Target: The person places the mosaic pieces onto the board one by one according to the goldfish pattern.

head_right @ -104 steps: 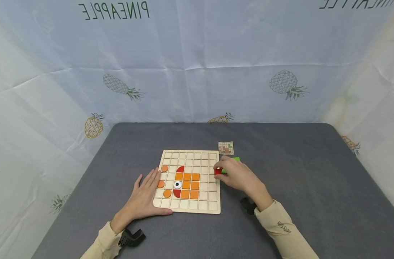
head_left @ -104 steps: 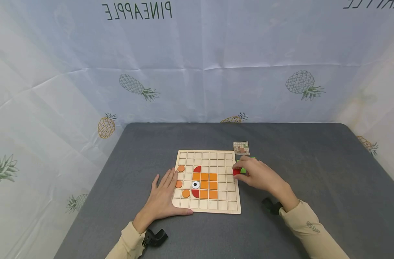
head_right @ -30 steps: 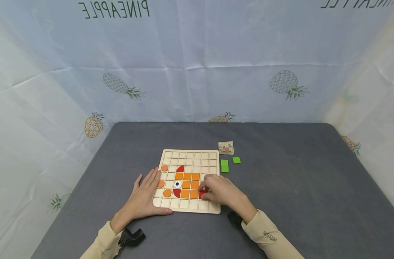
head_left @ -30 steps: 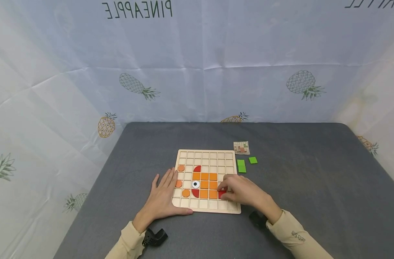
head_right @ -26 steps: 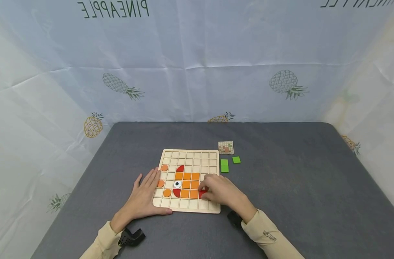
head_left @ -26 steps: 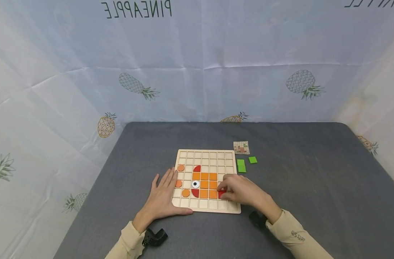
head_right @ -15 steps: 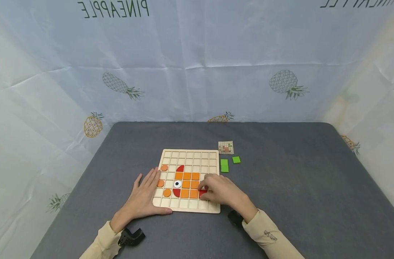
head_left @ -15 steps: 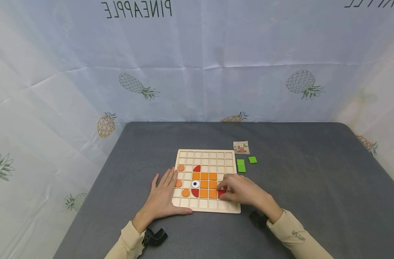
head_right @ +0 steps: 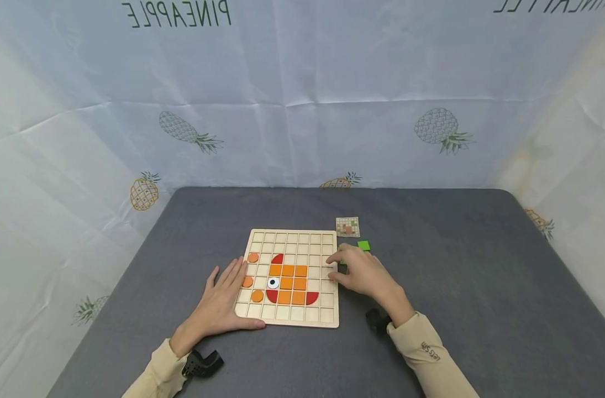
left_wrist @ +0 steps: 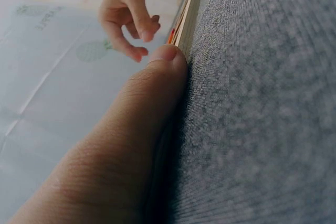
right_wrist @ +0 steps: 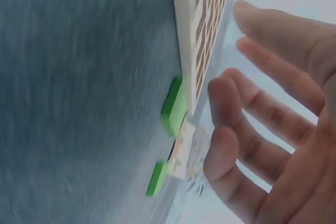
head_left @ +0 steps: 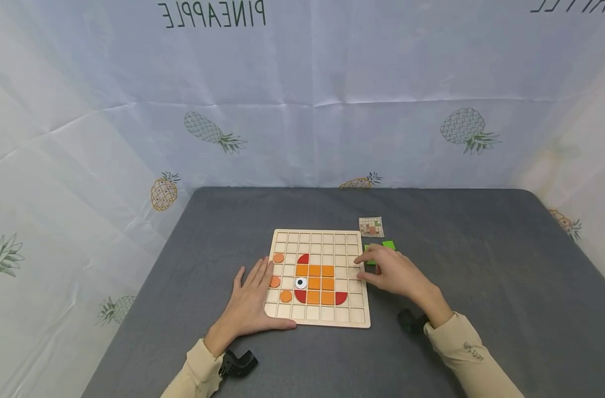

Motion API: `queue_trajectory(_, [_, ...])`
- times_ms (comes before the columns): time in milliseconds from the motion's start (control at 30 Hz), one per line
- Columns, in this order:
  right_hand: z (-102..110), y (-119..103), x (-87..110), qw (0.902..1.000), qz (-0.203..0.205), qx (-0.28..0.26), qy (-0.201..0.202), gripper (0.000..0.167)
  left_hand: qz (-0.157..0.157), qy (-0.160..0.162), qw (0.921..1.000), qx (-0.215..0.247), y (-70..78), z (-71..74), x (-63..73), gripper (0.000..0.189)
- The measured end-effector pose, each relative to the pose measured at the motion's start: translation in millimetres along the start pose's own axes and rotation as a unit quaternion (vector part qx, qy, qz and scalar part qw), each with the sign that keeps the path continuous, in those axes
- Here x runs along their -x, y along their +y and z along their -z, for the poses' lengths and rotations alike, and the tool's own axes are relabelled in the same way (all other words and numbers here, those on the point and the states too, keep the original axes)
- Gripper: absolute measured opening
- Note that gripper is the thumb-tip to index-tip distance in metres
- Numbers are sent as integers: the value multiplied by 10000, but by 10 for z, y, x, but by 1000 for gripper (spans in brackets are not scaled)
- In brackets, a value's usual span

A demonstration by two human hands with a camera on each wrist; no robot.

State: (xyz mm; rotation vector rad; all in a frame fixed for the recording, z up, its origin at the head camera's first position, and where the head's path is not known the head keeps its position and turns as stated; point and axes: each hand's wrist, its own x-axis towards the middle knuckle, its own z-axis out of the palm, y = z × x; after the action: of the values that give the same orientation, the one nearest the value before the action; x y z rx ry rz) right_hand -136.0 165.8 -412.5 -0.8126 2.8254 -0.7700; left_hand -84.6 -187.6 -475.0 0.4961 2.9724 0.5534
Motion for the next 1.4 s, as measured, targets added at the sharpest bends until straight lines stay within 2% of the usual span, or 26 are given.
queue_trajectory(133, [49, 80, -2, 9998, -122, 139, 83, 32, 9, 5, 10000, -19, -5, -2, 0, 145])
queue_trajectory(600, [49, 194, -37, 9969, -676, 384, -108, 39, -33, 25, 10000, 27, -8, -15, -8, 145])
queue_trajectory(1400, [20, 208, -75, 9956, -878, 292, -161, 32, -3, -32, 10000, 12, -13, -9, -12, 145])
